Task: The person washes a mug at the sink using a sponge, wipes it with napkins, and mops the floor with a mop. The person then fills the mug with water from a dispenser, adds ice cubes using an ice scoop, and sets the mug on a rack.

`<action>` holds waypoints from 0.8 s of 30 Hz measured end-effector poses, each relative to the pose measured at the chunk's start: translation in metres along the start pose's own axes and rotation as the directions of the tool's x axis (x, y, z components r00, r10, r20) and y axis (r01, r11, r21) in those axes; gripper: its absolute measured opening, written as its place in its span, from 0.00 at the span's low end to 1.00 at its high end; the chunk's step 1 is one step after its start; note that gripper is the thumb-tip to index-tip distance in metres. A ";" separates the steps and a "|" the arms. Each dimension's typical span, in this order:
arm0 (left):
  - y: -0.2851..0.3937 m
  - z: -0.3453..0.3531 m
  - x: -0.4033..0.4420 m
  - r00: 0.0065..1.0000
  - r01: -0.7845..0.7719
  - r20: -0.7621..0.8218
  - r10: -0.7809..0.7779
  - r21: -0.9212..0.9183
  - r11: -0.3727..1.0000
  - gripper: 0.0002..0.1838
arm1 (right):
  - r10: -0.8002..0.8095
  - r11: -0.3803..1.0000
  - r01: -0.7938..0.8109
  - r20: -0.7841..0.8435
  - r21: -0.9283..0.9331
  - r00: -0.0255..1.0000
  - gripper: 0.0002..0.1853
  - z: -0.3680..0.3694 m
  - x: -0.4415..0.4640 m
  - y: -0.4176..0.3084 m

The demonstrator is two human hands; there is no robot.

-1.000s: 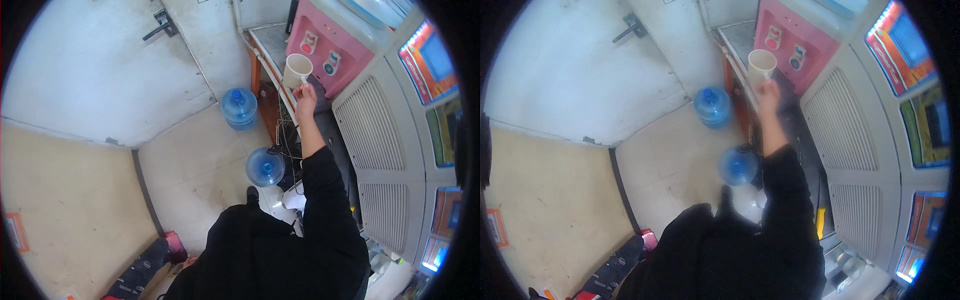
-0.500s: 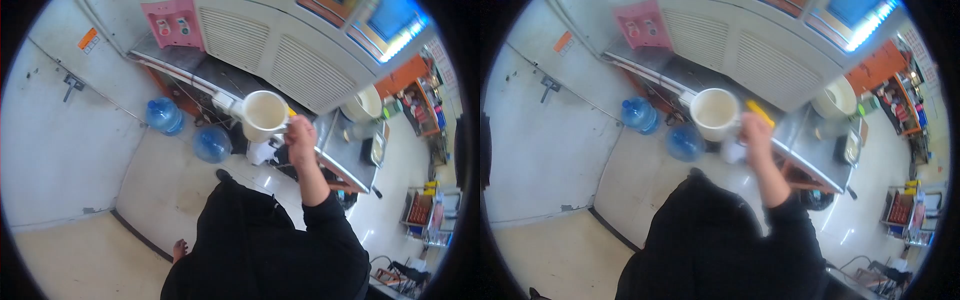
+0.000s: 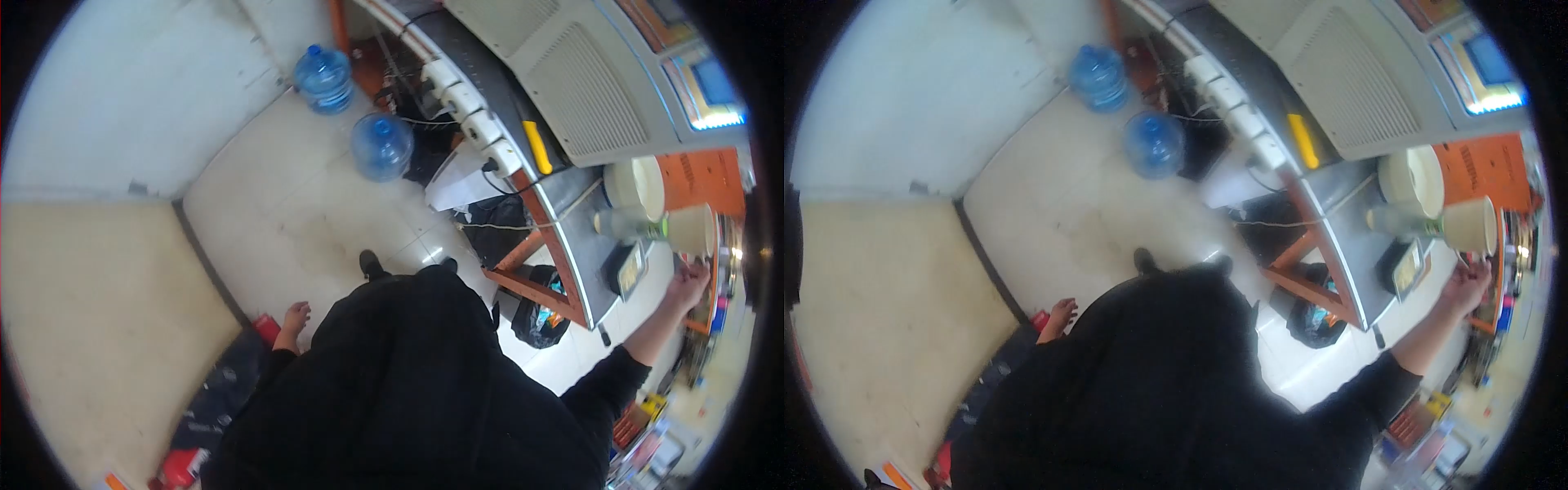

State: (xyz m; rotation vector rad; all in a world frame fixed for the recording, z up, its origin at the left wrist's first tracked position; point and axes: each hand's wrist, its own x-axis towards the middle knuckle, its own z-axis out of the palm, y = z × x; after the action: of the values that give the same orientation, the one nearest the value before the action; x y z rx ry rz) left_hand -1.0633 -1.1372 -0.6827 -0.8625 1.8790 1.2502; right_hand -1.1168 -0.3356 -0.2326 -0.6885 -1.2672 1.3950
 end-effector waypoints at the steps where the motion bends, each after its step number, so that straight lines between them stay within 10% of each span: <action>1: -0.009 0.008 -0.008 1.000 0.021 -0.007 -0.022 -0.027 0.999 0.19 | -0.026 0.999 0.026 -0.010 -0.029 1.000 0.08 -0.005 0.023 0.008; 14: -0.010 0.194 -0.119 0.979 0.193 -0.029 -0.201 -0.168 0.967 0.17 | 0.297 0.955 -0.295 0.202 -0.043 0.933 0.13 -0.070 0.211 0.086; 24: -0.047 0.296 -0.156 1.000 0.020 -0.018 -0.022 -0.093 0.995 0.17 | 0.295 0.955 -0.253 0.376 -0.158 0.878 0.07 -0.055 0.199 0.065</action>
State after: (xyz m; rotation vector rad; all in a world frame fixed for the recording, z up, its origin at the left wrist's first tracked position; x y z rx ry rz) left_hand -0.8851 -0.8510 -0.6567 -0.9440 1.8341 1.3293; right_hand -1.1382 -0.1224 -0.2613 -0.6980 -1.6167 1.7768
